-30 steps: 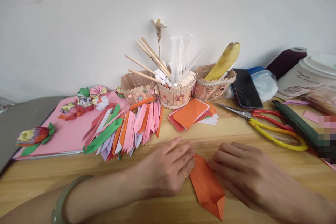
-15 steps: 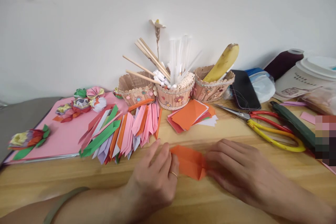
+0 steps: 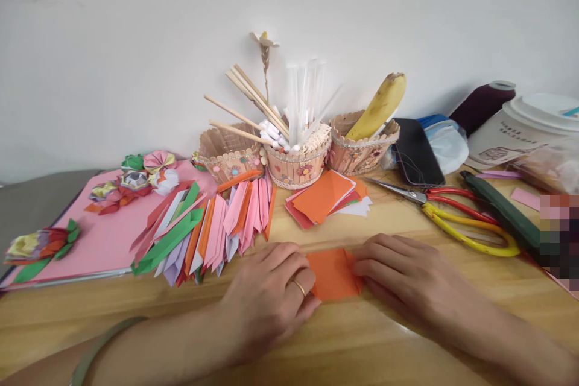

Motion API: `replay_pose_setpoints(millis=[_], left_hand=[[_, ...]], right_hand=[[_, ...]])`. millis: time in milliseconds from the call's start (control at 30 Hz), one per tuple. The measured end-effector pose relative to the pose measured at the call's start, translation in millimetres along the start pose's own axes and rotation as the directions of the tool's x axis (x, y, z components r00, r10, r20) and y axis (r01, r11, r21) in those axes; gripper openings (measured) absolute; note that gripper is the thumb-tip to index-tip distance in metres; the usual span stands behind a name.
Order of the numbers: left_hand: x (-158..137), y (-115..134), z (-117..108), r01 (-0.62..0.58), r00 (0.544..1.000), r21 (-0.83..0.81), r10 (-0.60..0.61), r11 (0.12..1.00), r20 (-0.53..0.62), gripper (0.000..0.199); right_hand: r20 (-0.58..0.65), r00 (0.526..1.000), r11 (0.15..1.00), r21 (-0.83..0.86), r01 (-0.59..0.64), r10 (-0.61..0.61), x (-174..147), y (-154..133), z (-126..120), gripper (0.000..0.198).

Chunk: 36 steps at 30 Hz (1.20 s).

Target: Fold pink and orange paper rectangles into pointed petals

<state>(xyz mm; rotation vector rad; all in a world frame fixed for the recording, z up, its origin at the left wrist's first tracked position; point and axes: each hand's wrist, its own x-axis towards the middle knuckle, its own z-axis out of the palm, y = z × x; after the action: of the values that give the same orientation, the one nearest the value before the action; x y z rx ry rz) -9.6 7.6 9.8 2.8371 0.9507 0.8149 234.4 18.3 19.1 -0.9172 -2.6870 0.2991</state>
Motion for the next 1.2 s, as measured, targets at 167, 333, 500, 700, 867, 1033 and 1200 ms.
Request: replay_pose_setpoints(millis=[167, 333, 500, 700, 867, 1033, 1200], left_hand=[[1, -2, 0, -0.005, 1.0, 0.014, 0.005, 1.0, 0.001, 0.016], [3, -3, -1, -0.019, 1.0, 0.005, 0.019, 1.0, 0.001, 0.014], [3, -4, 0, -0.039, 0.999, 0.011, 0.039, 0.999, -0.009, 0.014], [2, -3, 1, 0.031, 0.999, -0.042, -0.032, 0.999, -0.016, 0.015], [3, 1, 0, 0.172, 0.984, -0.196, -0.178, 0.965, -0.018, 0.009], [4, 4, 2, 0.278, 0.958, -0.271, -0.287, 0.922, 0.008, 0.01], [5, 6, 4, 0.369, 0.928, -0.277, -0.368, 0.887, 0.055, 0.01]], right_hand=[[0.082, 0.994, 0.993, 0.085, -0.079, 0.072, 5, -8, -9, 0.016], [0.072, 0.996, 0.998, 0.048, -0.051, 0.047, 5, -6, -11, 0.009], [-0.046, 0.996, 0.997, 0.02, 0.075, -0.074, 4, -2, -4, 0.017], [0.005, 0.995, 0.981, 0.168, -0.096, 0.097, 6, -2, -1, 0.02], [0.036, 0.982, 0.946, 0.264, -0.187, 0.185, 8, -1, 2, 0.018], [0.058, 0.971, 0.929, 0.284, -0.239, 0.233, 7, 0, 4, 0.016], [0.08, 0.957, 0.91, 0.296, -0.29, 0.278, 7, 0, 3, 0.019]])
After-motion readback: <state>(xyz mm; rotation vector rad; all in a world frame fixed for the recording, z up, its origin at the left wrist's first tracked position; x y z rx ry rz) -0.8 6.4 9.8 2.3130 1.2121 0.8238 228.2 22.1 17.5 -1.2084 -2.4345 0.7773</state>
